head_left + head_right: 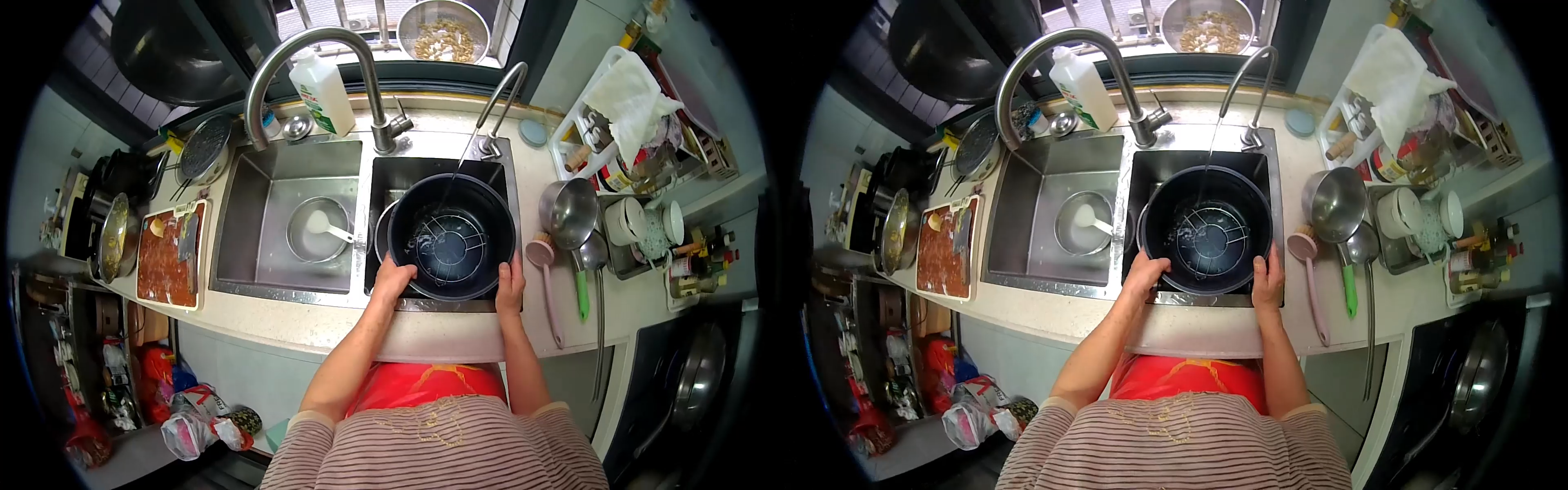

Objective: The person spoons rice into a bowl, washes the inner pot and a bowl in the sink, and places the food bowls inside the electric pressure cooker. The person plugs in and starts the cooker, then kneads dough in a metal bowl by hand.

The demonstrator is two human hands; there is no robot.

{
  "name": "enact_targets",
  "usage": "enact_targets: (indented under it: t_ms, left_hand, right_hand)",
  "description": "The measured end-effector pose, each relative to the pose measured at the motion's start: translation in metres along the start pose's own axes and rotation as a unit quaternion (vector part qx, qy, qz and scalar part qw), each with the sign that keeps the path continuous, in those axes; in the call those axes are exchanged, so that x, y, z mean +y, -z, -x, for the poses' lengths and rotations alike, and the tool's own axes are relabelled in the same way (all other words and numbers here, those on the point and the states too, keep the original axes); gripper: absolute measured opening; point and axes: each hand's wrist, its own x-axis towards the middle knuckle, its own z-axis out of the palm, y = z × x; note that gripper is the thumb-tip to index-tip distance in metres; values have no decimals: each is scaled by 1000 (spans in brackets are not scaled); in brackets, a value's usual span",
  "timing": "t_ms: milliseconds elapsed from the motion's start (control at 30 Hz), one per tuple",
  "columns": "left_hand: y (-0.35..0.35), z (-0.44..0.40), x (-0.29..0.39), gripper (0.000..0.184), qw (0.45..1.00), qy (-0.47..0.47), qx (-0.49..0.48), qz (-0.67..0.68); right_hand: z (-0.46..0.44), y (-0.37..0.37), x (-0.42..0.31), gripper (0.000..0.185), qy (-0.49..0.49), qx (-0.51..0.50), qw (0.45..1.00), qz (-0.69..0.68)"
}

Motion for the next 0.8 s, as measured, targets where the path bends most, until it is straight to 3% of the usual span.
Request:
enact_targets:
  t_ms: [233,333,433,800]
  left_hand:
    - [-2,4,4,42,999,16,7,-29]
    - [1,-2,1,60,998,44,2,-43]
    - [0,-5,-6,41,1000,12,6,-21]
    - [-1,2,4,44,999,20,6,-39]
  right_hand:
    - [0,-1,5,53,-2,-3,1000,-31]
    - [-1,0,6,53,-6,-4,1000,-29]
    - [-1,-1,8,53,-4,-3,1000,-29]
    - [0,-1,13,53,-14,-8,1000,-21]
